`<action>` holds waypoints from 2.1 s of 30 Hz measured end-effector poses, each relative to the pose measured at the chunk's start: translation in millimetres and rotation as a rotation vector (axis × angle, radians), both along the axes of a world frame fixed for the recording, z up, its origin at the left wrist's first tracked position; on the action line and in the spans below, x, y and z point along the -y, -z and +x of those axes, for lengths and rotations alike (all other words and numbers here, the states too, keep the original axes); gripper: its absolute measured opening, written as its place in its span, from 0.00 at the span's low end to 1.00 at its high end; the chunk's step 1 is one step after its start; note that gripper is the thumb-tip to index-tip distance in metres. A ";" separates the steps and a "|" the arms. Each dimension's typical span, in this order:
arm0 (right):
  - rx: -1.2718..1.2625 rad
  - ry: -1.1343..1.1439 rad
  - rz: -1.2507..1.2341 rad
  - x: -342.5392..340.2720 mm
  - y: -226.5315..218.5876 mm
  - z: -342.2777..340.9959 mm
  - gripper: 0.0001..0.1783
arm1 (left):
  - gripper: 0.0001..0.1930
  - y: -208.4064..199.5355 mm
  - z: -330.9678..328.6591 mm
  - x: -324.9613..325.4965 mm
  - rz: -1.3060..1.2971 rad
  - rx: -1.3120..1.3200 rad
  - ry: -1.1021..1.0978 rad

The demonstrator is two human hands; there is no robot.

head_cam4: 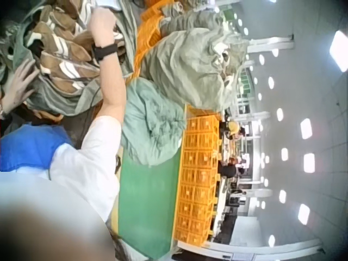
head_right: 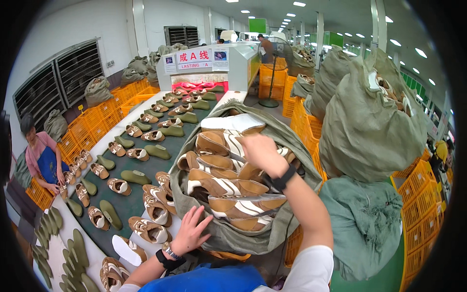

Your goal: The person inserts green shoe lasts into brown and white sneakers on a factory assembly line. They repeatedly pick up shoes from a sack, insert the lasts, and place the shoes on the conveyor belt. The person also handles and stacks the green shoe lasts on the table.

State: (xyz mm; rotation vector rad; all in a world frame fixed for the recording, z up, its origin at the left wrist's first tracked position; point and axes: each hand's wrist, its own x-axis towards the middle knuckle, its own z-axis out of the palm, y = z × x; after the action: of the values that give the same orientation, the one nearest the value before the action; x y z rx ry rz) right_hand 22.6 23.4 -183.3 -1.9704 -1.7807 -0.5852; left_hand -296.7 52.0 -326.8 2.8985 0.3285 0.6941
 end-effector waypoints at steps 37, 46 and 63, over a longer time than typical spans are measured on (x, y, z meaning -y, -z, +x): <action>-0.338 -0.882 0.267 -7.5 53.1 -323.5 0.31 | 0.19 -97.8 -218.9 -34.7 -1.338 0.451 -0.205; -0.674 -0.676 -0.172 4.5 142.9 -364.6 0.21 | 0.19 -46.7 -440.1 -56.7 -0.071 0.174 -1.039; -0.544 -0.776 -0.479 -3.3 156.8 -431.4 0.16 | 0.28 82.0 -566.9 -121.6 -0.289 -0.105 -1.728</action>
State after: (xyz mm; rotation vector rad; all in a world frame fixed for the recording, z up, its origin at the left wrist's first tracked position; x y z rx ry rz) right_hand -408.7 26.7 -340.1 -1.2882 -2.1855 0.6119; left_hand -863.7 173.6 -408.8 1.6943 2.6354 0.4540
